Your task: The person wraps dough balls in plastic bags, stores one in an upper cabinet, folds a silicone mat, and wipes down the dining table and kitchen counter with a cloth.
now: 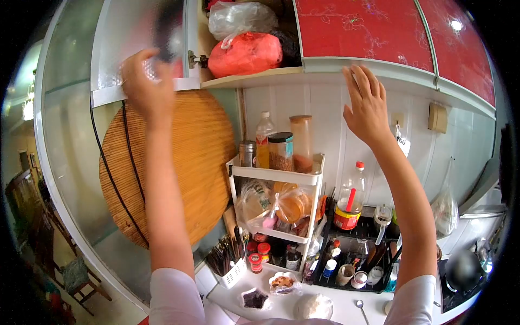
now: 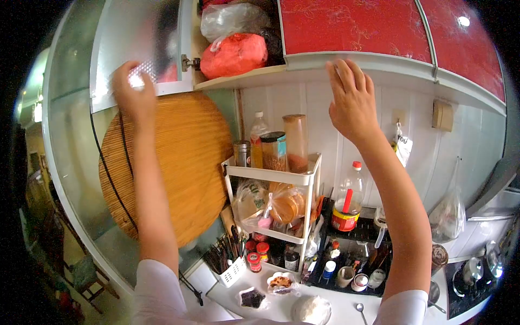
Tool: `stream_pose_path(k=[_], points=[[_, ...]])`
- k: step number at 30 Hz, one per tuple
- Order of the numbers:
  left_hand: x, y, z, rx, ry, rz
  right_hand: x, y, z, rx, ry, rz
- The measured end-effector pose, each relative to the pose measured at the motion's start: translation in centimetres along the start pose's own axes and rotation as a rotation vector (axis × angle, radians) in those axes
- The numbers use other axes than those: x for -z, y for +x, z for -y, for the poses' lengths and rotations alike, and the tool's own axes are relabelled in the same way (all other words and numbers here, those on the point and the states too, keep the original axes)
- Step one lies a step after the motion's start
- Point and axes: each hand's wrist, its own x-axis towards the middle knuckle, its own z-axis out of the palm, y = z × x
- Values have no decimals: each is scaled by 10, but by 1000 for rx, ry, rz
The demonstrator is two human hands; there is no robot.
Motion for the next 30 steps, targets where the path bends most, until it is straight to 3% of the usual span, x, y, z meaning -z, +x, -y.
stream_pose_path(k=[1, 4, 8, 12, 14, 18, 19, 20, 22, 24, 26, 30], points=[[-30, -5, -6, 109, -207, 106, -1, 0, 1, -2, 4, -3], [-104, -5, -37, 180, -258, 413, -4, -1, 1, -12, -25, -6], [-188, -8, -53, 177, -27, 636, -3, 0, 4, -33, -34, 18], [-220, -7, -57, 403, 23, 814, 1, 1, 4, -54, -31, 49], [-243, -20, -36, 460, -157, 1065, 0, 1, 1, -27, -19, 41], [-230, -20, -33, 568, -123, 857, 3, 2, 0, -18, -29, 69], [-217, -17, -38, 535, -139, 668, 2, 1, 0, -19, -31, 73], [-219, -21, -33, 535, -140, 674, 1, 1, 0, -13, -30, 62], [-245, -36, 0, 596, -456, 390, 0, 1, 0, -4, -27, 52], [-261, -40, 31, 637, -599, 282, 0, 0, 0, 0, -31, 56], [-207, -18, 18, 738, -554, -52, 2, 0, -2, 3, -22, 76], [-99, 12, -17, 674, -415, -81, 10, -1, 1, -11, 50, 121]])
